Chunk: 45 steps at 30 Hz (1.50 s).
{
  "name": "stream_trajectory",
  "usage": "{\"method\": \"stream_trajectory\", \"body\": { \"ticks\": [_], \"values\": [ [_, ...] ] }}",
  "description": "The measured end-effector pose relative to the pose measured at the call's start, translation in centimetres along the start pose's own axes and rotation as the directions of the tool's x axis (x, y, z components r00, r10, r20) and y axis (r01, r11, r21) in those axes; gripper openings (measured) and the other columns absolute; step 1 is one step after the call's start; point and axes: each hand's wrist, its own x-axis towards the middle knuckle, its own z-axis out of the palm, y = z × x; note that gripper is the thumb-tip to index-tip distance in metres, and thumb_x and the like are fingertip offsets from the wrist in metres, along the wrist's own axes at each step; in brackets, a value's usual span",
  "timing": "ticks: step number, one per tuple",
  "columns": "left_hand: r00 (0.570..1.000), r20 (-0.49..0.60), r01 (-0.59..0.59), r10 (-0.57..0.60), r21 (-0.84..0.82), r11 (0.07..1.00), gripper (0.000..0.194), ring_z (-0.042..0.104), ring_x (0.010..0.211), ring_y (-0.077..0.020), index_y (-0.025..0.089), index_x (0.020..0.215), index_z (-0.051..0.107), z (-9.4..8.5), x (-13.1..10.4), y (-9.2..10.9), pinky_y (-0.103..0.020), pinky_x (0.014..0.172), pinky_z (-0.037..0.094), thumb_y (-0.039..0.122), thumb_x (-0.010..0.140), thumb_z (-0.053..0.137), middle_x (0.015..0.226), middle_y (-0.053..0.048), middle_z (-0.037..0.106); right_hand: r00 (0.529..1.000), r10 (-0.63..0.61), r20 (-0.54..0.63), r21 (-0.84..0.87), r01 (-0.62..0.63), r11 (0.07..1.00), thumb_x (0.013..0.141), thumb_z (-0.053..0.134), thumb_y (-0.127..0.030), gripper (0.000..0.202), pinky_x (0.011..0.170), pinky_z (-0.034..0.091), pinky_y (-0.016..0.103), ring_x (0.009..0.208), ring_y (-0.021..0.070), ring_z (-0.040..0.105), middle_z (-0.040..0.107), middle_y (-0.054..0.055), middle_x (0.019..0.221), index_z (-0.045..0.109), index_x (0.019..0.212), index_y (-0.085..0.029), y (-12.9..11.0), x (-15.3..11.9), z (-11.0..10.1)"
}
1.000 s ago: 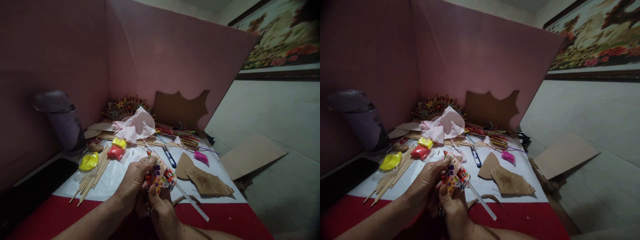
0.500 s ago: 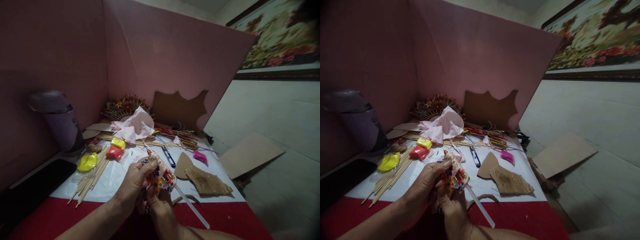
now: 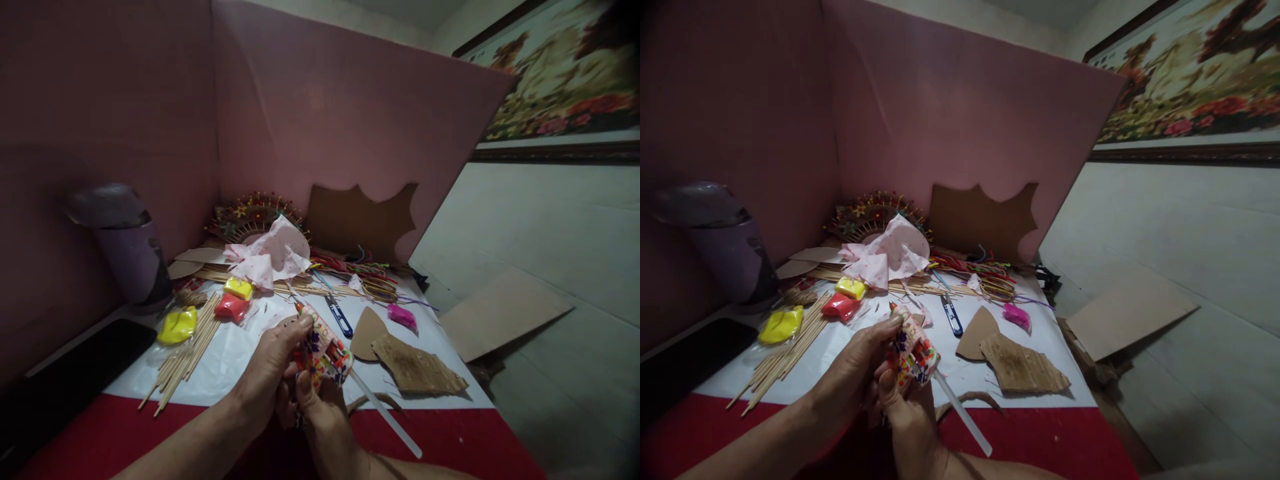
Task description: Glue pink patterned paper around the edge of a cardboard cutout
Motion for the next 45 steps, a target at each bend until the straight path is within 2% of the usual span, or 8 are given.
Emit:
{"method": "stream_trajectory", "body": {
  "ticks": [3,8,12,17,22,28,38,45],
  "values": [
    [0.997,0.073,0.021,-0.023,0.026,0.999,0.040,0.041,0.022,-0.0068,0.015,0.074,0.058,-0.4,0.3,-0.2,-0.015,0.024,0.030,0.055,0.079,0.054,0.040,0.002,0.057,0.999,0.047,-0.001,0.020,-0.047,0.999,0.075,0.061,-0.060,0.042,0.048,0.041,0.023,0.048,0.0108,0.050,0.055,-0.002,0.059,0.059,0.077,-0.017,0.0,0.2,-0.2],
    [0.994,0.110,-0.012,0.008,0.033,0.999,0.029,0.045,0.026,-0.0082,0.016,0.081,0.057,-0.8,0.4,-0.3,-0.014,0.025,0.033,0.045,0.079,0.058,0.043,0.003,0.057,0.998,-0.060,-0.006,-0.048,0.060,0.997,0.077,0.062,-0.055,0.038,0.057,0.046,0.027,0.058,0.0143,0.055,0.060,0.002,0.067,0.061,0.083,-0.017,0.1,0.1,-0.3],
    [0.994,0.109,-0.017,0.015,0.013,1.000,0.030,0.044,0.027,-0.0087,0.017,0.081,0.056,-0.5,0.2,-0.2,-0.015,0.024,0.032,0.047,0.079,0.056,0.043,0.002,0.057,0.999,-0.037,-0.017,-0.143,0.035,0.989,0.076,0.064,-0.053,0.036,0.059,0.047,0.029,0.062,0.0173,0.056,0.061,0.002,0.067,0.061,0.088,-0.019,0.0,-0.2,-0.4],
    [0.995,0.095,0.004,-0.002,-0.016,1.000,0.035,0.047,0.029,-0.0095,0.018,0.077,0.053,-0.4,0.3,-0.2,-0.016,0.025,0.032,0.053,0.080,0.051,0.051,-0.002,0.064,0.997,-0.055,-0.058,-0.130,0.047,0.990,0.073,0.068,-0.051,0.042,0.075,0.049,0.033,0.080,0.0215,0.060,0.066,0.006,0.091,0.060,0.101,-0.021,-0.4,-0.4,-0.1],
    [0.993,0.116,0.012,-0.017,0.043,0.999,0.040,0.044,0.027,-0.0077,0.016,0.076,0.056,-0.7,0.4,-0.2,-0.015,0.026,0.032,0.055,0.080,0.051,0.046,-0.002,0.061,0.998,-0.042,-0.051,-0.104,0.036,0.994,0.071,0.066,-0.057,0.040,0.055,0.047,0.028,0.053,0.0149,0.052,0.057,0.000,0.061,0.062,0.085,-0.019,-0.7,0.0,0.2],
    [0.989,0.141,-0.033,0.032,0.002,0.999,0.027,0.046,0.029,-0.0065,0.016,0.075,0.059,-0.5,0.3,-0.3,-0.013,0.026,0.034,0.042,0.076,0.062,0.048,0.001,0.060,0.994,-0.078,-0.079,-0.144,0.067,0.987,0.074,0.063,-0.057,0.039,0.063,0.048,0.031,0.066,0.0190,0.057,0.062,0.003,0.071,0.062,0.086,-0.020,-0.2,0.1,-0.2],
    [0.993,0.114,0.022,-0.021,-0.004,1.000,0.037,0.043,0.027,-0.0077,0.017,0.078,0.057,-0.7,0.4,-0.1,-0.015,0.026,0.032,0.053,0.079,0.053,0.046,-0.001,0.061,0.997,-0.063,-0.033,-0.102,0.059,0.993,0.076,0.065,-0.049,0.032,0.076,0.048,0.033,0.072,0.0189,0.058,0.064,0.004,0.081,0.063,0.090,-0.021,-0.2,-0.2,-0.2],
    [0.986,0.158,-0.054,0.051,0.016,0.998,0.031,0.044,0.030,-0.0065,0.015,0.077,0.058,-0.6,0.3,-0.3,-0.015,0.027,0.029,0.046,0.078,0.058,0.055,-0.003,0.065,0.999,-0.042,-0.030,-0.116,0.038,0.993,0.076,0.065,-0.049,0.029,0.059,0.048,0.030,0.058,0.0167,0.053,0.059,0.001,0.064,0.063,0.079,-0.020,0.5,0.1,-0.9]
  ]
}}
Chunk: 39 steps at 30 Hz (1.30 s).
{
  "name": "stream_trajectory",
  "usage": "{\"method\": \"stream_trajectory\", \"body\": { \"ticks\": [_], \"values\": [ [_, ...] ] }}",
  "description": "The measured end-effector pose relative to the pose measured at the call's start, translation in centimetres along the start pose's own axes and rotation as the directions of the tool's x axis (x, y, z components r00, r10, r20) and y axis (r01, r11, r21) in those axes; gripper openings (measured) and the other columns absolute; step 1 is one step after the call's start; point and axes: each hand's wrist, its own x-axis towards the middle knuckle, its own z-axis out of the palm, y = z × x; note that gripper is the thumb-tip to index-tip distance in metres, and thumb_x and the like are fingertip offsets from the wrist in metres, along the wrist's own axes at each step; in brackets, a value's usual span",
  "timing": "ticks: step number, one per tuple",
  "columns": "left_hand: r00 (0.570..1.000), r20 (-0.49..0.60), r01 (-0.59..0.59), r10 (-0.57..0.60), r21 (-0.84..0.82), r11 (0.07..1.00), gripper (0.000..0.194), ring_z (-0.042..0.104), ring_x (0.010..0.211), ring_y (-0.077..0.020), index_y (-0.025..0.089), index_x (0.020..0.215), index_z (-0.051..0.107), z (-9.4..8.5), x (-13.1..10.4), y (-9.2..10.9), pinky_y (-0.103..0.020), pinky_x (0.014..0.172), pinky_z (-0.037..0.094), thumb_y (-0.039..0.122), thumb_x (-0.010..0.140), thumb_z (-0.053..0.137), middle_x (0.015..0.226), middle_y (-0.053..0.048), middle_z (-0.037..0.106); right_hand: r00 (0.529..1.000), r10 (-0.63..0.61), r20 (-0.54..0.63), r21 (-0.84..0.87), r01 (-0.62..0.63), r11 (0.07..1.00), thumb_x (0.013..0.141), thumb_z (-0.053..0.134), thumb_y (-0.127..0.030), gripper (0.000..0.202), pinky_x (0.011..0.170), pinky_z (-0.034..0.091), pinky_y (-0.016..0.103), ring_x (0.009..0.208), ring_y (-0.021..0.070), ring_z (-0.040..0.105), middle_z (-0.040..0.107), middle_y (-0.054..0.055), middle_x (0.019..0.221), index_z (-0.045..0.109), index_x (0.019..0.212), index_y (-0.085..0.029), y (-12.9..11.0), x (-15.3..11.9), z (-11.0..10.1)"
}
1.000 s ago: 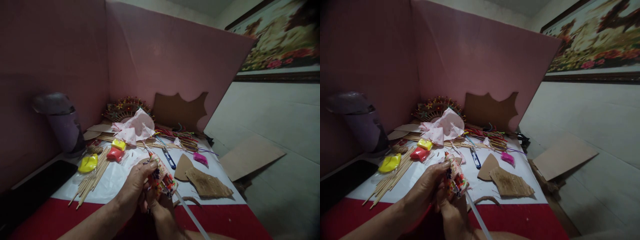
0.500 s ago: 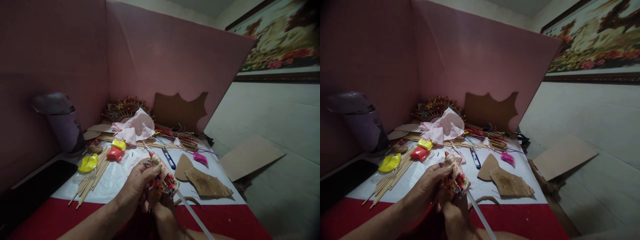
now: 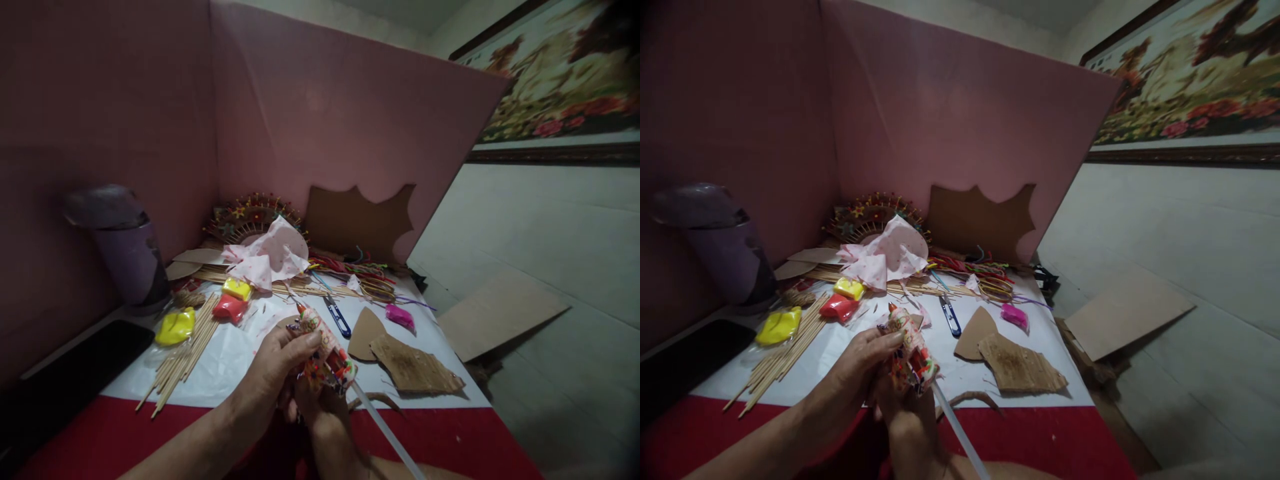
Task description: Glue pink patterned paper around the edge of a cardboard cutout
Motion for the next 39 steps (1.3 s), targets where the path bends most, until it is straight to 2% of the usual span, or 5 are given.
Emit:
{"method": "stream_trajectory", "body": {
  "ticks": [6,13,18,23,39],
  "values": [
    [0.998,-0.053,0.021,-0.022,-0.032,0.999,0.030,0.048,0.034,-0.0088,0.017,0.075,0.059,0.3,-0.3,0.3,-0.016,0.028,0.027,0.047,0.075,0.059,0.059,-0.003,0.066,0.998,0.047,-0.051,0.034,-0.046,0.998,0.072,0.069,-0.045,0.037,0.076,0.050,0.038,0.087,0.0258,0.062,0.068,0.006,0.096,0.064,0.102,-0.024,0.6,-0.2,0.3],
    [0.991,-0.135,-0.009,-0.002,-0.080,0.997,0.040,0.052,0.036,-0.0110,0.018,0.082,0.059,0.6,-0.3,0.4,-0.017,0.029,0.025,0.056,0.073,0.056,0.054,0.001,0.062,1.000,0.002,-0.024,-0.031,-0.003,1.000,0.078,0.064,-0.046,0.045,0.090,0.045,0.042,0.101,0.0272,0.058,0.064,0.008,0.111,0.058,0.117,-0.023,0.0,-0.6,0.5],
    [0.998,-0.056,0.017,-0.020,-0.052,0.999,0.038,0.041,0.030,-0.0074,0.018,0.078,0.055,0.3,-0.1,0.3,-0.018,0.033,0.031,0.055,0.079,0.051,0.051,0.002,0.059,1.000,0.004,0.002,0.008,-0.004,1.000,0.078,0.063,-0.048,0.043,0.081,0.050,0.040,0.088,0.0257,0.062,0.068,0.008,0.099,0.060,0.113,-0.022,-0.1,-0.2,0.5],
    [1.000,-0.010,-0.024,0.024,-0.008,1.000,0.027,0.042,0.034,-0.0064,0.017,0.073,0.057,0.3,-0.1,0.2,-0.021,0.044,0.042,0.043,0.075,0.061,0.055,-0.001,0.063,0.995,0.046,-0.086,-0.041,-0.050,0.998,0.071,0.072,-0.044,0.037,0.076,0.051,0.039,0.087,0.0268,0.063,0.070,0.007,0.093,0.066,0.100,-0.023,1.6,0.0,-0.8],
    [0.963,-0.267,0.017,-0.042,-0.098,0.995,0.028,0.054,0.046,-0.0126,0.018,0.066,0.056,1.4,-0.8,0.7,-0.020,0.042,0.039,0.044,0.074,0.056,0.056,0.000,0.060,0.992,0.062,-0.111,-0.244,-0.088,0.966,0.075,0.066,-0.044,0.045,0.089,0.047,0.040,0.108,0.0303,0.056,0.066,0.008,0.111,0.063,0.114,-0.022,0.5,-0.5,-0.2]
  ]
}}
